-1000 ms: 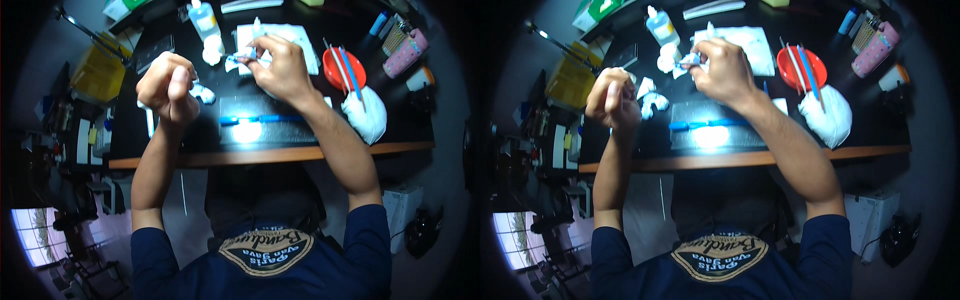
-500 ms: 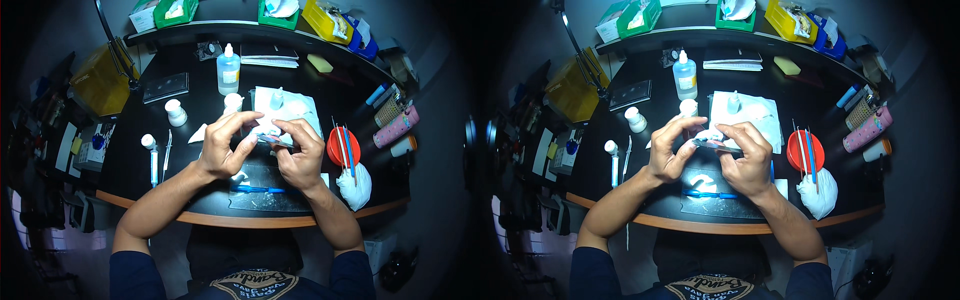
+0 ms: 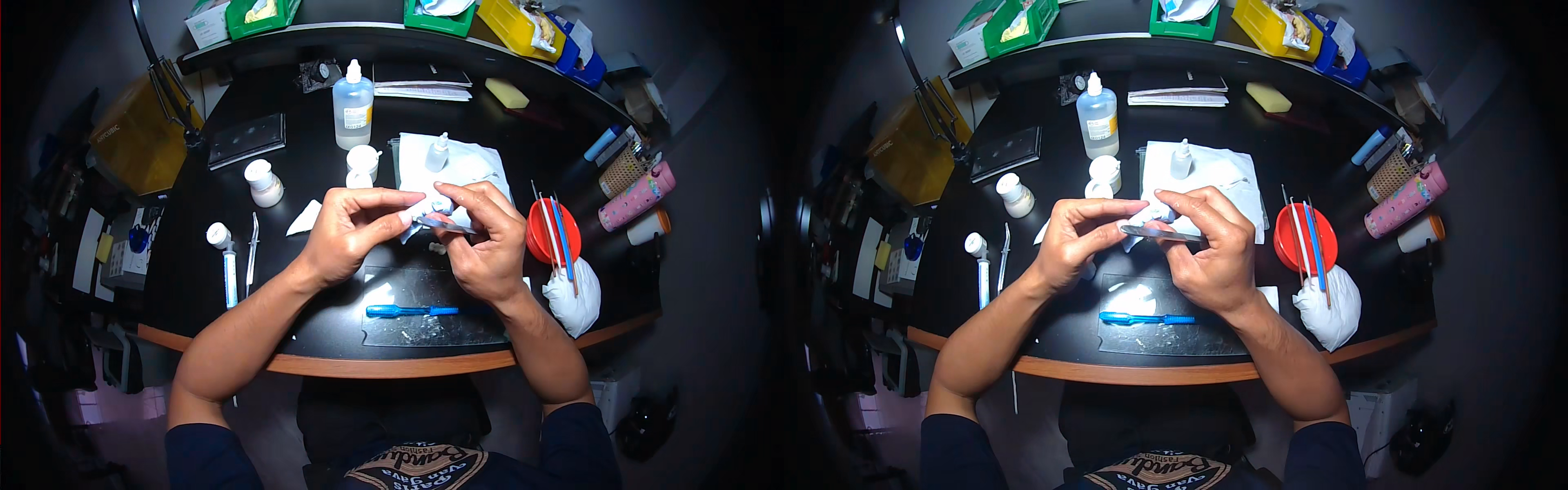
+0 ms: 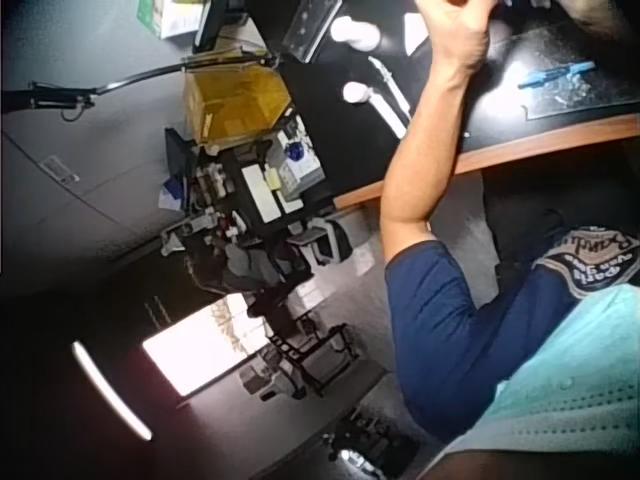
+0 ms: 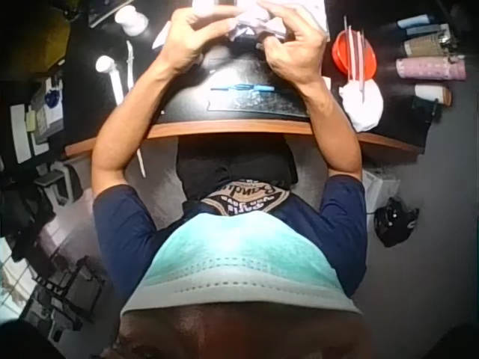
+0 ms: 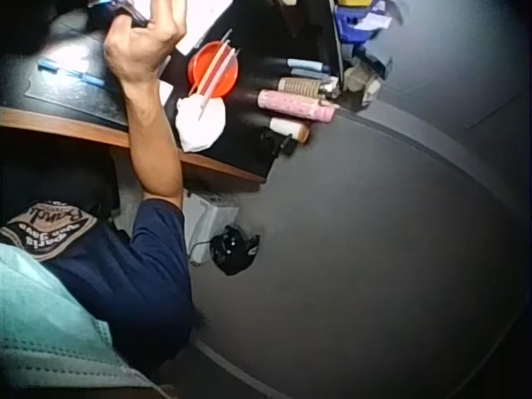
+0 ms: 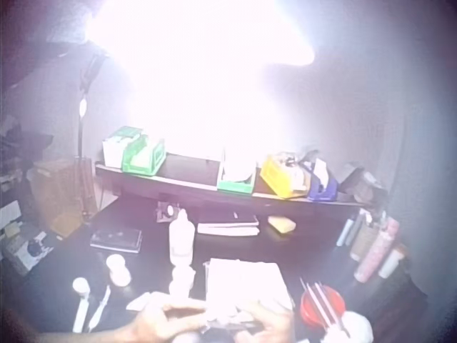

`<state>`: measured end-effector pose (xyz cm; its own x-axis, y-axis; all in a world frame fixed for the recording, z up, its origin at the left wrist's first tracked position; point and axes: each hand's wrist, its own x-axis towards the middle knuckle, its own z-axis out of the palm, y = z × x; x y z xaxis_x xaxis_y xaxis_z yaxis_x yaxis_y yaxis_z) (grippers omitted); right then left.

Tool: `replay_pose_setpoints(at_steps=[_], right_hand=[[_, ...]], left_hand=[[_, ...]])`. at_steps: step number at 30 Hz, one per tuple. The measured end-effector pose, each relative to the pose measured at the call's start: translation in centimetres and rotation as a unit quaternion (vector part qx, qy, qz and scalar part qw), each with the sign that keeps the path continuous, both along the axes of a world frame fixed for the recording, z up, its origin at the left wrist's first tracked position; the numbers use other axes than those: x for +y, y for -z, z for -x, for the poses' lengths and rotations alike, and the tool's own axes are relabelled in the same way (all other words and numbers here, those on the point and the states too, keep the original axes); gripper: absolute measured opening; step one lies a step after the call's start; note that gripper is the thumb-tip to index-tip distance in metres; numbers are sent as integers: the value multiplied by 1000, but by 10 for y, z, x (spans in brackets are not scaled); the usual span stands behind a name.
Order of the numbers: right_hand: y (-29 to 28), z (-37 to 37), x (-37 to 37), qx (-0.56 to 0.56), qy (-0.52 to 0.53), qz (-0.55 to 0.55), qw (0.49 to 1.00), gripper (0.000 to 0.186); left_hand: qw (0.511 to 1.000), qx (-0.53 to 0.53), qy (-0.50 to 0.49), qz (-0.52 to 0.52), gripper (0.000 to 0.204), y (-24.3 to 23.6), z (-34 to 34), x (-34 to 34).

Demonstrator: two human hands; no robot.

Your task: The person operates a dental machine, walks to a workbench, and cleans and carves a dental cast model using a brush, tweezers, and a carving tool.

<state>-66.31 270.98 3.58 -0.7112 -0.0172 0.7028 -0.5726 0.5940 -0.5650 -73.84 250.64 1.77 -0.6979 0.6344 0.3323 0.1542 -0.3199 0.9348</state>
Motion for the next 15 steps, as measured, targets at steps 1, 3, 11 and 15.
replay_pose_setpoints(at_steps=[1,3,11,15], right_hand=[[-1,0,1,1,4,-9,1000,40],[-3,0,2,0,8,-3,1000,38],[-7,-1,4,2,-9,-13,1000,35],[-8,-1,3,1,-20,-3,1000,35]], left_hand=[[1000,6,-6,2,31,0,0,1],[999,-14,25,-28,38,0,-2,2],[986,-131,94,-50,36,-3,0,1],[977,-170,117,-59,33,-3,2,0]])
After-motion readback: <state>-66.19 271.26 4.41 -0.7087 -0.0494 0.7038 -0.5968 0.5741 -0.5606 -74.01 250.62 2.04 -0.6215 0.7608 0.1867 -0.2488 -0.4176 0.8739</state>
